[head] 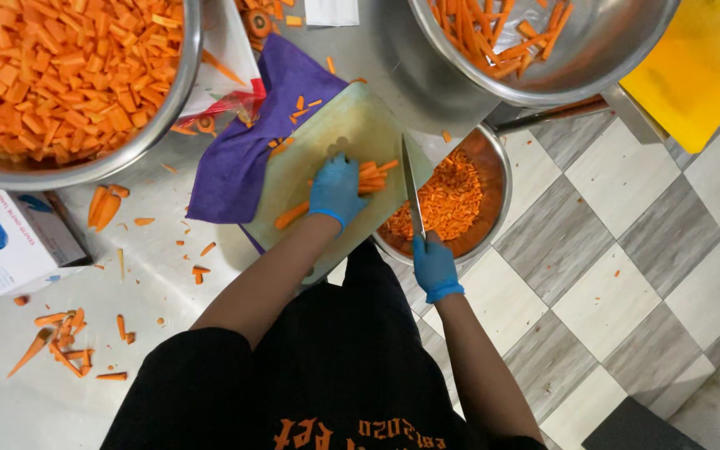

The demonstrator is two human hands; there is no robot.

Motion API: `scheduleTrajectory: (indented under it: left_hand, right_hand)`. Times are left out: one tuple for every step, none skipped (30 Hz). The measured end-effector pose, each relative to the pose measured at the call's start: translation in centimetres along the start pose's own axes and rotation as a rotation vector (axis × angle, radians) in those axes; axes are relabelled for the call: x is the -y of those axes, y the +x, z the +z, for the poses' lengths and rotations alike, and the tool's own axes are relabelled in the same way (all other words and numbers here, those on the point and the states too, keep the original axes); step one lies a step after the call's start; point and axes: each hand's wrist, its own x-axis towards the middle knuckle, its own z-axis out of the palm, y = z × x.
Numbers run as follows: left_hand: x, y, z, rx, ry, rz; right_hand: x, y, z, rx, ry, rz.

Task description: The person cuts carrot sticks into small diced pieces on a cutting board using a knife, gathering the cut pieces and sweeping them into a metal bowl, repeating the cycle with more carrot sticks from a nearby bowl.

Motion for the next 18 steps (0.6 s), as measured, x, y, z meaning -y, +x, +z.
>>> scheduleTrajectory:
  left_hand:
    - [0.3, -0.4, -1.1, 0.006, 0.034, 0.023]
    - [0.8, -1.0, -2.2, 0.019, 0.067, 0.048]
    - [1.3, -1.5, -3.2, 0.032, 0.100, 0.076]
    - [2.2, -2.3, -4.2, -0.071, 0.078, 0.123]
    - [4.0, -3.3, -5.1, -0.175, 0.054, 0.170]
    - [5.7, -4.1, -5.8, -0.284, 0.033, 0.219]
    - [7.5, -5.5, -6.2, -0.338, -0.007, 0.194]
    - [8.9, -7.0, -6.1, -0.389, -0.046, 0.168]
    - [9.9, -8.4, -5.6, -0.310, -0.058, 0.080]
    - [10.7, -10.0, -4.9, -0.230, -0.074, -0.013]
    - [11.2, -11.0, -4.1, -0.205, -0.112, -0.031]
    - [11.6, -11.8, -3.2, -0.182, -0.146, -0.044]
    - [11.9, -12.3, -2.5, -0.156, -0.180, -0.056]
    - [12.2, -12.5, -1.8, -0.148, -0.137, -0.042]
    - [12.4, -12.6, -1.4, -0.140, -0.095, -0.029]
    - [12.8, -12.6, -1.2, -0.134, -0.051, -0.009]
    - [13.4, -12.5, -1.3, -0.124, -0.034, -0.054]
    - [14.0, -12.6, -1.5, -0.114, -0.020, -0.103]
  right_hand:
    - [0.6, 0.2, 0.3, 0.048, -0.046, 0.067]
    - [1.2, 0.3, 0.6, 0.096, -0.091, 0.140]
    - [1.7, 0.4, 0.7, 0.094, -0.112, 0.132]
    - [2.2, 0.4, 0.7, 0.092, -0.135, 0.122]
    - [2.6, 0.3, 0.6, 0.090, -0.159, 0.112]
    - [3.0, 0.2, 0.5, 0.093, -0.193, 0.115]
    - [3.3, 0.2, 0.5, 0.091, -0.226, 0.115]
    - [3.7, 0.4, 0.4, 0.091, -0.257, 0.117]
    - [4.1, 0.4, 0.3, 0.076, -0.269, 0.104]
    - [4.4, 0.5, 0.3, 0.067, -0.283, 0.090]
    - [4.7, 0.7, 0.3, 0.058, -0.297, 0.070]
    - [5.0, 0.9, 0.4, 0.045, -0.283, 0.096]
    - [5.3, 1.0, 0.4, 0.034, -0.268, 0.124]
    - [5.5, 1.0, 0.5, 0.029, -0.255, 0.153]
    - [5.7, 1.0, 0.6, 0.037, -0.275, 0.128]
    - [5.8, 1.0, 0.7, 0.038, -0.294, 0.102]
    - [5.8, 1.0, 0.9, 0.036, -0.313, 0.078]
    - [5.8, 1.0, 1.0, 0.053, -0.321, 0.082]
